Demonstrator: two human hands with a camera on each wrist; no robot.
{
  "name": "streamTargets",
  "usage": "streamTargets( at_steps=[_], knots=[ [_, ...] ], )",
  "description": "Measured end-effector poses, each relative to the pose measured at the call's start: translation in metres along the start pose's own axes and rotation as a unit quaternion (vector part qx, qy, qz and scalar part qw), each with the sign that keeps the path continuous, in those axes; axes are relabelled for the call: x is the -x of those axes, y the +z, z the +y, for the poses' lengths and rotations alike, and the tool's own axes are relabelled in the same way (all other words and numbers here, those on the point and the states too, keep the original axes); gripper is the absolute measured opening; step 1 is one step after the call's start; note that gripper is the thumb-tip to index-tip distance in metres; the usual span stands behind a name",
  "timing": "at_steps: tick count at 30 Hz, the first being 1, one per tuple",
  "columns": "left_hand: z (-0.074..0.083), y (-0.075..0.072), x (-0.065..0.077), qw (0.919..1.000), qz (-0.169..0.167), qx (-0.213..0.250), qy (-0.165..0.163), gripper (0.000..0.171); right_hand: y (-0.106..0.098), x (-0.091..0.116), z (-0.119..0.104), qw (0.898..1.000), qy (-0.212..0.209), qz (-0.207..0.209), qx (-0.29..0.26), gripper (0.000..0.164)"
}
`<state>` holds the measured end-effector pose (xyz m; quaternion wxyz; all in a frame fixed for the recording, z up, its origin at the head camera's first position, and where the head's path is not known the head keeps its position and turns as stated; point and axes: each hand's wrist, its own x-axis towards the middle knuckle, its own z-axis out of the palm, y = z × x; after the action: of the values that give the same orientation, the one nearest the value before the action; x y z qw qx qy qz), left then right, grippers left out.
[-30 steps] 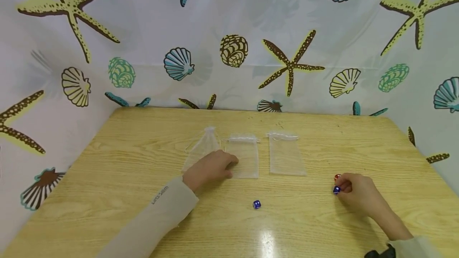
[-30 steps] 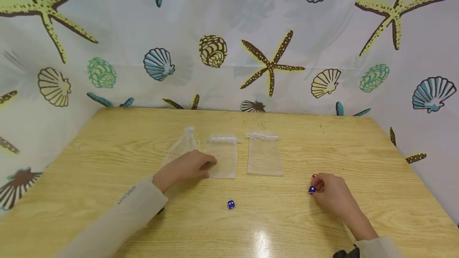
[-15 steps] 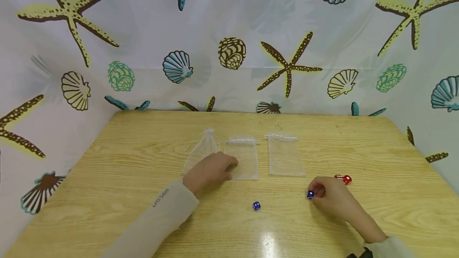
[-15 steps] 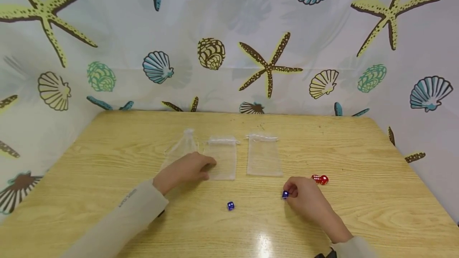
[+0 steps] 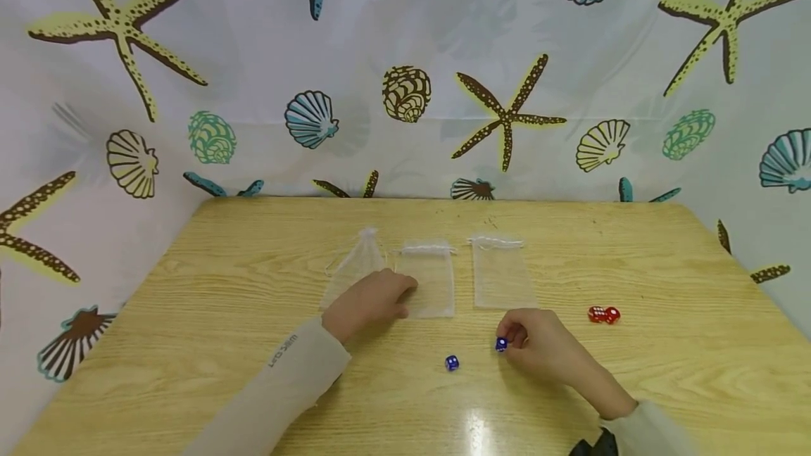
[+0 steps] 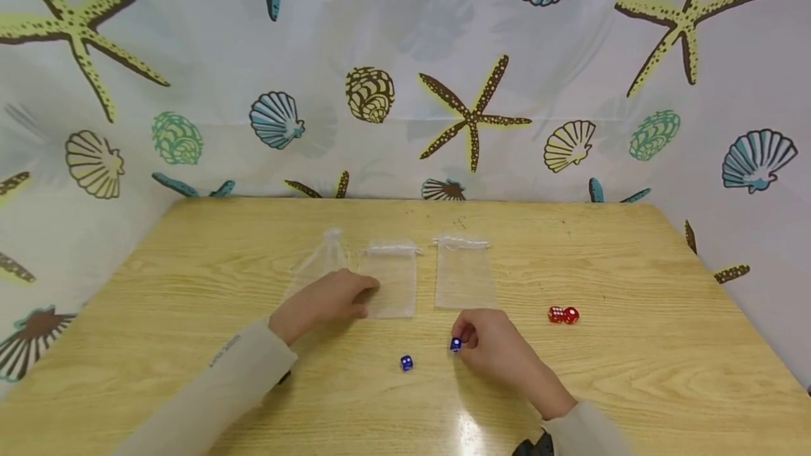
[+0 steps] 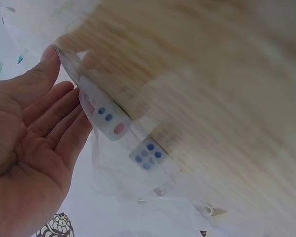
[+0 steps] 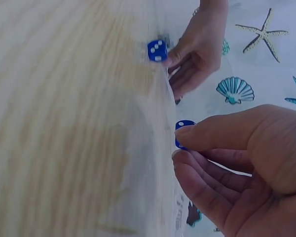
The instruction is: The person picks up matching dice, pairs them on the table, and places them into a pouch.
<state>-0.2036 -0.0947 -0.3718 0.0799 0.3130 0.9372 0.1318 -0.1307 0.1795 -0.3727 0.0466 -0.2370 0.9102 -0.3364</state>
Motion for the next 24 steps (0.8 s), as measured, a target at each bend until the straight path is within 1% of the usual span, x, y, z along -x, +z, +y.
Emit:
streamTargets(
  at_steps=[4,8,10,17,21,24],
  knots=[
    [-0.001,0.0,0.0,1.0,0.006,0.002,0.007,0.017,0.009,-0.009,-0.007,0.999,-0.02,-0.018,-0.024,0.016],
    [-0.002,0.0,-0.001,0.9999,0.005,0.005,0.014,0.021,0.017,-0.015,-0.015,0.999,-0.032,-0.025,-0.033,0.016],
    [-0.003,0.0,-0.001,0.9998,0.004,0.004,0.017,0.022,0.021,-0.017,-0.018,0.998,-0.034,-0.028,-0.036,0.017],
    [-0.005,0.002,-0.004,0.9996,0.012,-0.001,0.025,0.012,0.027,-0.02,-0.024,0.997,-0.031,-0.045,-0.047,0.017],
    [-0.006,0.002,-0.005,0.9995,0.018,0.004,0.028,0.018,0.03,-0.02,-0.023,0.997,-0.035,-0.056,-0.041,0.017],
    [-0.006,0.004,-0.004,0.9993,0.021,-0.002,0.032,0.022,0.032,-0.019,-0.022,0.997,-0.036,-0.063,-0.041,0.018]
  ],
)
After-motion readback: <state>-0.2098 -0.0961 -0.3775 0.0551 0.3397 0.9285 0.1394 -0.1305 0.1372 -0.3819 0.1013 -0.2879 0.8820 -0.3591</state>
